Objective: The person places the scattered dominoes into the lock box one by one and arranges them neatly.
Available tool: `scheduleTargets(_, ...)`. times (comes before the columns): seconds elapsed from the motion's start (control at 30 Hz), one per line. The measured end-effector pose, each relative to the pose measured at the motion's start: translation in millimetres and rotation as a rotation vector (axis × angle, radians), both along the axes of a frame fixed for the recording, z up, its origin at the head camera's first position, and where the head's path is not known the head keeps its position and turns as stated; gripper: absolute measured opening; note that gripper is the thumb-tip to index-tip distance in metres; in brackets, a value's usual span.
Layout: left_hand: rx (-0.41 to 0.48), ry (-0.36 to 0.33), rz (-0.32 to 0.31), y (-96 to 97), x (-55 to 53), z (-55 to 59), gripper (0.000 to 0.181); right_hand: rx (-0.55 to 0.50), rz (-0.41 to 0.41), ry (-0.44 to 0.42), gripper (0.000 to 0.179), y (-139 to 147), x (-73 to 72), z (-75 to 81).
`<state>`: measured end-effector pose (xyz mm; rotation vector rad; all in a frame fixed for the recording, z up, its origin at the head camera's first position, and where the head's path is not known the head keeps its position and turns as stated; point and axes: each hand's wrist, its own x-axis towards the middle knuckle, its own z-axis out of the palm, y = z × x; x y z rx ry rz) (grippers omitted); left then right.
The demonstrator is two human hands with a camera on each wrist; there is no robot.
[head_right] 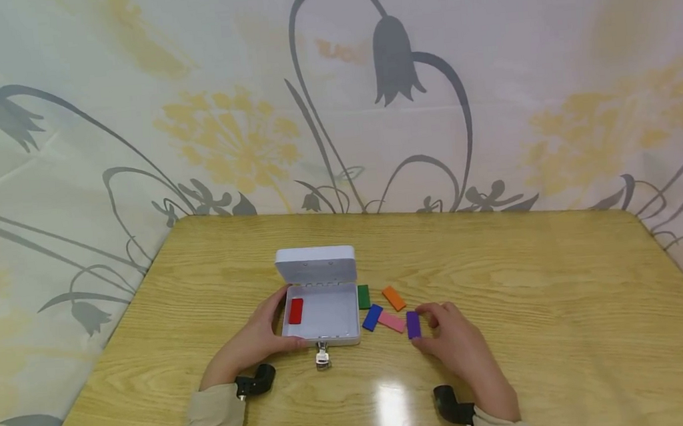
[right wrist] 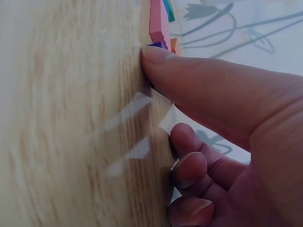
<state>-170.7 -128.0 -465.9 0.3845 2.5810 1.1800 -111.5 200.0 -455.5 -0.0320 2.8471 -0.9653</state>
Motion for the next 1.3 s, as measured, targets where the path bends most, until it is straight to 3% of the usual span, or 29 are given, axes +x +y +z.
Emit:
scheduleTargets(0.3,0.014,-0.006,0.004,-2.8,1.4,0.2,0.106,0.003,-0.012,0.013,0.053,-2,-1.6,-1.0)
scheduleTargets(0.73,0.003,-0.007,-0.010,-2.8,0.6,-1.8,0.107,-0.107,-0.093,-0.018,0.058,-13,-2.0,-2.3)
scheduleTargets(1.3,0.043,-0.015,-0.023,-2.3,-0.9,-3.7,0.108,-0.232,-0.053,0.022,0.052,-49,-8.1,0.2)
